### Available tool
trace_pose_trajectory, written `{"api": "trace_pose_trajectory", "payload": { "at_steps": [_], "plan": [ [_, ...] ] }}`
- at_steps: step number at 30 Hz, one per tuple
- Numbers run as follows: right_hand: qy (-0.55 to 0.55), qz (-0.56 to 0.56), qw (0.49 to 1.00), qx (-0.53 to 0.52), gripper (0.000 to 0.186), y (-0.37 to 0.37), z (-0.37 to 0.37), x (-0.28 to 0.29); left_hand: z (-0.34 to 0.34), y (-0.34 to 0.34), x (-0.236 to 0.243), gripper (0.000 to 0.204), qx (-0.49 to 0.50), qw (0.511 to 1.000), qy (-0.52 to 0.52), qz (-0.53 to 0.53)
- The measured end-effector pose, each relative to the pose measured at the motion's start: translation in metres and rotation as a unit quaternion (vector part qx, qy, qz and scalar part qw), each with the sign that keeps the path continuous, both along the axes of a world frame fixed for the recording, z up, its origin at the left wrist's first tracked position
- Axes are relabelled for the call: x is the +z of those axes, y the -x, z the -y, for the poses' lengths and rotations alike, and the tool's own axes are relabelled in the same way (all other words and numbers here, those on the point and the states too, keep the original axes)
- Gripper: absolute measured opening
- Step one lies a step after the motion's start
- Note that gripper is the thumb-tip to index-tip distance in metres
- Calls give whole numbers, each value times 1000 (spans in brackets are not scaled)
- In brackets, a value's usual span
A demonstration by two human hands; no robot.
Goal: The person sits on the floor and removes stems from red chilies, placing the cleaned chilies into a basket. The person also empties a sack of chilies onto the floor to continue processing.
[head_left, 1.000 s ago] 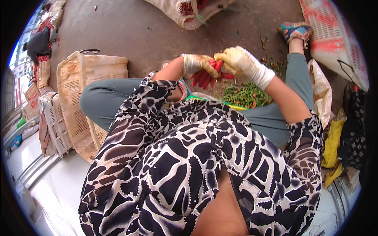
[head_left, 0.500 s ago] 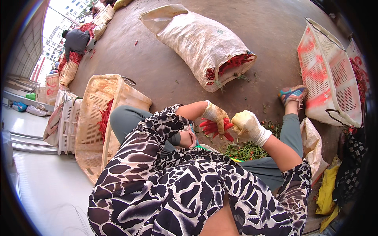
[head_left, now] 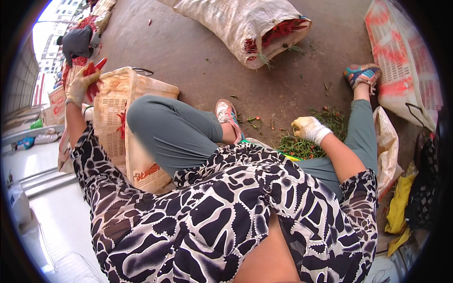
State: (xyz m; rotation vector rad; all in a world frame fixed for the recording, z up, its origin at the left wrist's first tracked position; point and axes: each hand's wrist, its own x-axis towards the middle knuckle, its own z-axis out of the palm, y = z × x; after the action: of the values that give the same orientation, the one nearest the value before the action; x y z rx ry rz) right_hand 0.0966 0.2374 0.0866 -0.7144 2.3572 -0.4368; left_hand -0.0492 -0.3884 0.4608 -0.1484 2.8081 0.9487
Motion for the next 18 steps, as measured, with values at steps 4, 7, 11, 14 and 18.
{"api": "trace_pose_trajectory", "payload": {
  "at_steps": [4, 7, 11, 14, 18],
  "plan": [
    [-25, -11, 999, -33, 28, 18, 4, -5, 77, -15, -23, 99, 58, 917, 393, 23],
    [-13, -1, 997, -71, 23, 47, 4, -2, 36, 8, -48, 74, 41, 932, 352, -81],
    [26, 66, 972, -224, 27, 109, 5, -1, -121, 59, -123, 38, -267, 957, -106, 24],
    [279, 277, 787, -476, 29, 169, 12, -7, -246, 81, -206, 36, -379, 848, -241, 281],
    [418, 88, 702, -570, 27, 246, 20, -32, -347, 88, -308, 37, -505, 801, -191, 256]
  ]
}}
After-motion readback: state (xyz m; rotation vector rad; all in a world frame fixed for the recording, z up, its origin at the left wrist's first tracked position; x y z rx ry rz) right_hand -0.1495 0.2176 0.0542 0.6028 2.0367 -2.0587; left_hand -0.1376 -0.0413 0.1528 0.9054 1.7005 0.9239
